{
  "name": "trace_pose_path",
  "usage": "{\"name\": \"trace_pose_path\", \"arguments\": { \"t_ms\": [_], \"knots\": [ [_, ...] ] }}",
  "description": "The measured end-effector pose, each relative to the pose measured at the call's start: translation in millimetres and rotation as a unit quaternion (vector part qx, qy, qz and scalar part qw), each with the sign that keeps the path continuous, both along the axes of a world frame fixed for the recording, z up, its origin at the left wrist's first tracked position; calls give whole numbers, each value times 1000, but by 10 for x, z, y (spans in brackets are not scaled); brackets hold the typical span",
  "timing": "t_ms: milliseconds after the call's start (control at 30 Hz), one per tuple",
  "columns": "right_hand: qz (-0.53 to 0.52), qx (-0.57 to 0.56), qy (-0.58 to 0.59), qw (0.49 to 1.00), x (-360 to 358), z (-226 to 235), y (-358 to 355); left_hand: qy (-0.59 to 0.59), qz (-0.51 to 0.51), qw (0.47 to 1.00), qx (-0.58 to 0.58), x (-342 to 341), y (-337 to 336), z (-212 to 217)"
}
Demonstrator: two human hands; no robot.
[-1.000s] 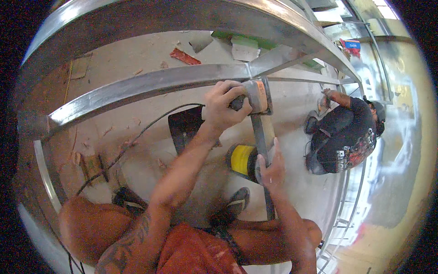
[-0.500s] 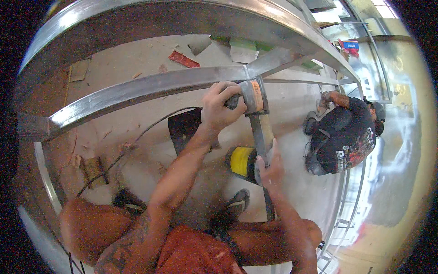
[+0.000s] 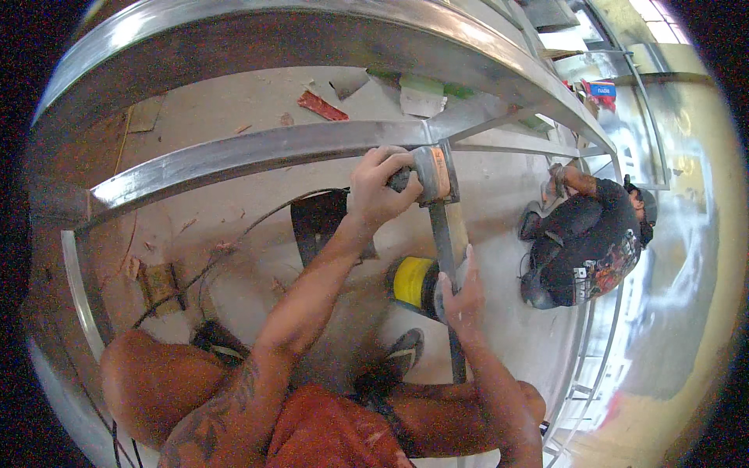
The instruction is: Using an electric orbital sander to smooth the surface of a metal structural frame.
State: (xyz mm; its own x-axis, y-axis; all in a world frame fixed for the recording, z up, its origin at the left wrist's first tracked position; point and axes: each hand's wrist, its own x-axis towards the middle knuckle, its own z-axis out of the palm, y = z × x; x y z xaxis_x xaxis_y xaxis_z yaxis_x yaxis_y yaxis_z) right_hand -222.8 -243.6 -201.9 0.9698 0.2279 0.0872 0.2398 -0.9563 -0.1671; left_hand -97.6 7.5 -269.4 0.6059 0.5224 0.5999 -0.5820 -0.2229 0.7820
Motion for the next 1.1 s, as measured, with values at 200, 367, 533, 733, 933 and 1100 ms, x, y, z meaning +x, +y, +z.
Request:
{"name": "trace_pose_path", "arguments": {
  "t_ms": [200, 367, 533, 733, 933, 1100],
  "knots": [
    [-35, -11, 18, 999, -10, 7, 28, 64, -19, 997, -31, -72, -25, -346],
    [-36, 6, 27, 999, 34, -24, -8, 66, -6, 998, -18, -127, -116, -483],
    [-66, 14, 55, 996, 65, 48, 100, 67, -6, 998, -13, -100, -123, -326],
    [-58, 31, 86, 994, 7, 109, 53, 18, -25, 1000, -5, 37, -70, -266],
    [-146, -13, 113, 983, -57, 192, 182, 3, -37, 999, 31, -15, 11, -29],
    [-99, -15, 83, 992, -71, 256, 171, 44, -34, 998, -22, -61, -23, -148]
  ]
}}
